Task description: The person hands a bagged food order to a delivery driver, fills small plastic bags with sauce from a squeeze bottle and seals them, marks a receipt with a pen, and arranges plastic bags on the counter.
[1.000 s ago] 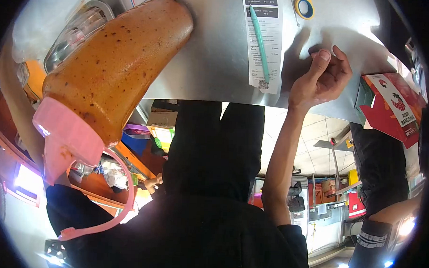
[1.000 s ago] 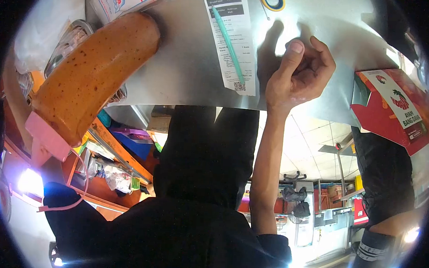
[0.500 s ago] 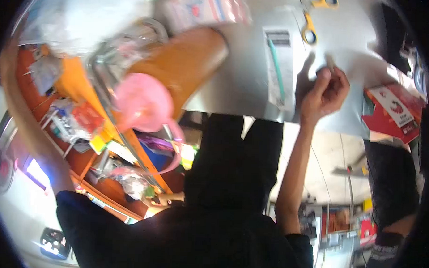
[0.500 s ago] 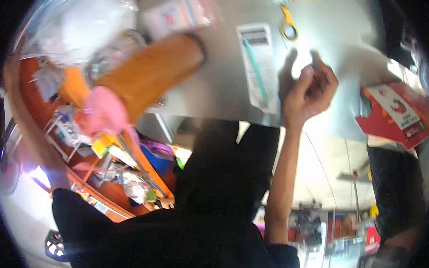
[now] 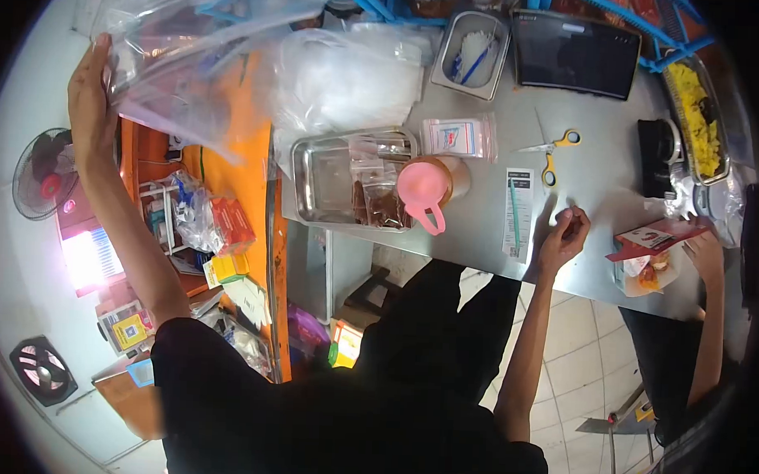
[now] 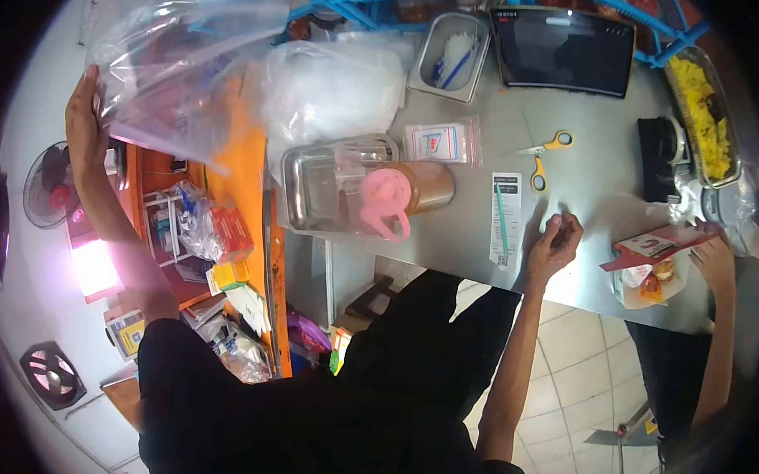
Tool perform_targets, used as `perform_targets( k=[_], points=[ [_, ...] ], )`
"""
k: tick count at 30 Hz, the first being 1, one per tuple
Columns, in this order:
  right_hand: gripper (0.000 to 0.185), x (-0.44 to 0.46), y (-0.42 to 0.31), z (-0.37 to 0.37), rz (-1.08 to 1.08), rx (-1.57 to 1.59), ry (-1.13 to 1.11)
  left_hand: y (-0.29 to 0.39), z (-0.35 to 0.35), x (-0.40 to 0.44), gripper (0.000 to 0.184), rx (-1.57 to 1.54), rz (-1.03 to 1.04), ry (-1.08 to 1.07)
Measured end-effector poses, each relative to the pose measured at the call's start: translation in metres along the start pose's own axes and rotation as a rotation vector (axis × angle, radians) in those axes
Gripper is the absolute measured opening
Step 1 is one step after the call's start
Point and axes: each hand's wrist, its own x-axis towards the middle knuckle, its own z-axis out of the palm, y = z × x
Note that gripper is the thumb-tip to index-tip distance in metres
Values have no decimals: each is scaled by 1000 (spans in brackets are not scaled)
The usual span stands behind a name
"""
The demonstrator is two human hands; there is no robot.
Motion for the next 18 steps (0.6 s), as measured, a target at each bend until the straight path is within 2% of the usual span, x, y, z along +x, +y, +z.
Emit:
perform_targets(
  k=[2,4,6,7,9,10,12,13,14,16,17,18],
  points=[
    [26,1,0,1,40,-38,-14,5,-25,-11,41,-55,66,-85],
    [22,1,-2,-1,75,-78,-62,12,-47,-21,41,-63,101,-84],
    [19,1,-2,-1,72,26,-32,20,-62,-36,41,-137,80,41],
    [17,4,-7,-1,99,247,40,23,-72,-46,41,-152,78,48],
    [18,5,-46,-18,138,257,112,28,-97,-69,43,-107,82,172],
    [19,5,-75,-24,197,272,183,15,-126,-77,41,-78,68,157],
    [19,-17,-188,-26,105,528,-35,-8,-160,-126,33,-110,-47,189],
    [27,-36,-234,-21,-3,442,-203,-16,-163,-162,27,-182,-141,242],
    [53,-54,-288,-15,-239,391,-441,-28,-152,-200,24,-216,-92,103],
    [97,-81,-324,-6,-376,264,-913,-52,-131,-277,18,-297,-5,-182],
    [121,-94,-342,-2,-449,207,-1139,-48,-110,-300,21,-392,-51,-306],
    [119,-110,-343,3,-455,216,-1244,-35,-83,-317,24,-527,-154,-438]
  ],
)
